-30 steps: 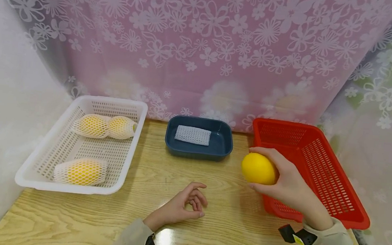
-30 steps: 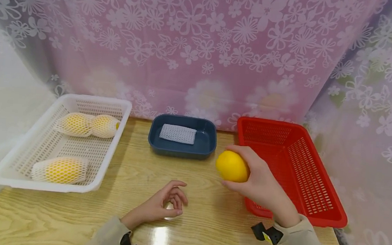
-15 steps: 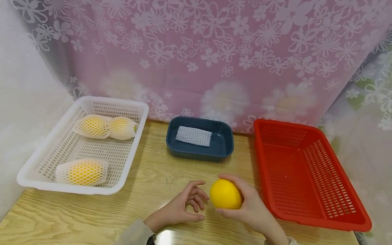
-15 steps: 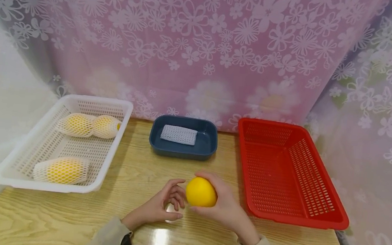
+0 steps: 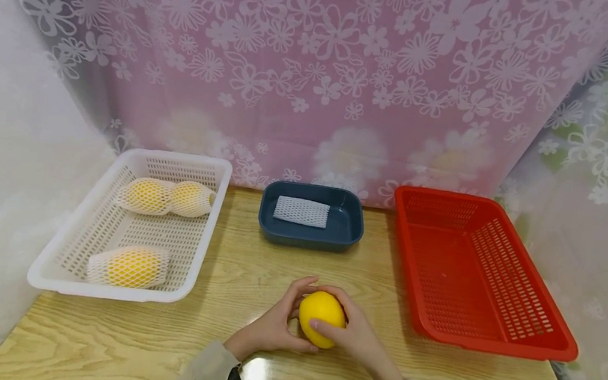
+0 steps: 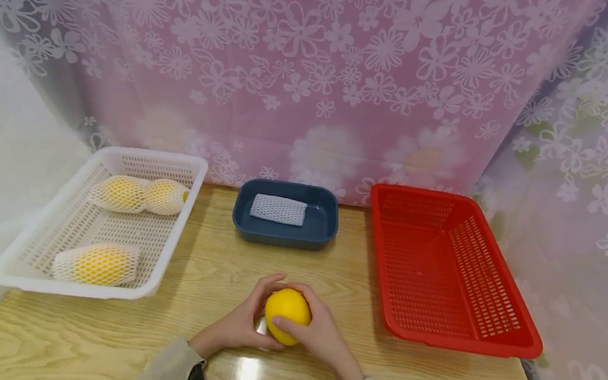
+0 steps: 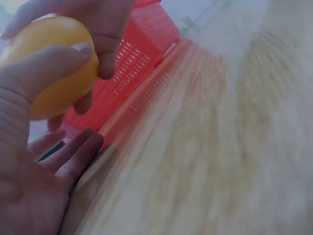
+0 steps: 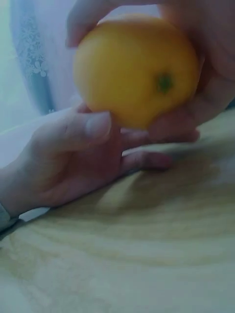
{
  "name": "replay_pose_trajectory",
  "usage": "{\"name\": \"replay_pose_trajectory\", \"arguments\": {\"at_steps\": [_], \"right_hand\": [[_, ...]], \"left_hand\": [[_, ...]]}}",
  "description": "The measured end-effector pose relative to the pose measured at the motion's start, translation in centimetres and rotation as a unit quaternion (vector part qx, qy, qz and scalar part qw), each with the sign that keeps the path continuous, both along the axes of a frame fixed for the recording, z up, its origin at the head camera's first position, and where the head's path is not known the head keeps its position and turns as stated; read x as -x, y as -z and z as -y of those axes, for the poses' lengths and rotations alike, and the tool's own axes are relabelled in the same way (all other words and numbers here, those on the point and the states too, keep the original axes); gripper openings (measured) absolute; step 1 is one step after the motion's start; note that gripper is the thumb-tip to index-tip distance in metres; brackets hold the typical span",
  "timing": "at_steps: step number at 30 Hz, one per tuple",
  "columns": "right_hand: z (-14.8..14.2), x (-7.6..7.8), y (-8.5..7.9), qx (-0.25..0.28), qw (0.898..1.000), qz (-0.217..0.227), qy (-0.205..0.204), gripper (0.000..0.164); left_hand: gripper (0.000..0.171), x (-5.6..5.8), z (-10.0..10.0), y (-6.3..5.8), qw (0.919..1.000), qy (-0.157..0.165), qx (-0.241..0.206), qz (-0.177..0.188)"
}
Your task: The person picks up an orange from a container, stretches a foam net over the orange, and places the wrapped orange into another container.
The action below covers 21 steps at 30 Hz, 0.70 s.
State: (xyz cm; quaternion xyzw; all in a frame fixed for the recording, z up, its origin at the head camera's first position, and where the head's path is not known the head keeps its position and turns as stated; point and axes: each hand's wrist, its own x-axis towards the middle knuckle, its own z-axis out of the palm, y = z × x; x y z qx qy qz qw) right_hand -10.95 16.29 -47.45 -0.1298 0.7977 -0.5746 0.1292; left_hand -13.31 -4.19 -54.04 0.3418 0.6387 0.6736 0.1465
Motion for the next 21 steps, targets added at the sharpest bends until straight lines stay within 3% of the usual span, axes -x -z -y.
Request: {"name": "replay_pose_trajectory", "arguments": {"at_steps": [7, 11, 16, 21], "right_hand": [[0.91, 0.03, 0.38, 0.016, 0.998, 0.054, 0.025, 0.042], [0.97, 0.0, 0.3, 0.031, 0.995, 0.098, 0.015, 0.045], [0.67, 0.07, 0.4, 0.071, 0.991, 0.11, -0.009, 0.046], [0.28, 0.06, 0.87, 0.119, 0.983, 0.133, -0.032, 0.062]], "left_hand": [[0.092, 0.07, -0.3, -0.16, 0.9998, 0.001, 0.005, -0.018], [0.09, -0.01, -0.24, -0.2, 0.9989, -0.021, 0.033, -0.028], [0.087, 0.02, -0.2, -0.12, 0.9985, -0.03, 0.033, -0.031], [0.083, 0.09, -0.18, 0.03, 0.9977, -0.04, 0.033, -0.043]]}}
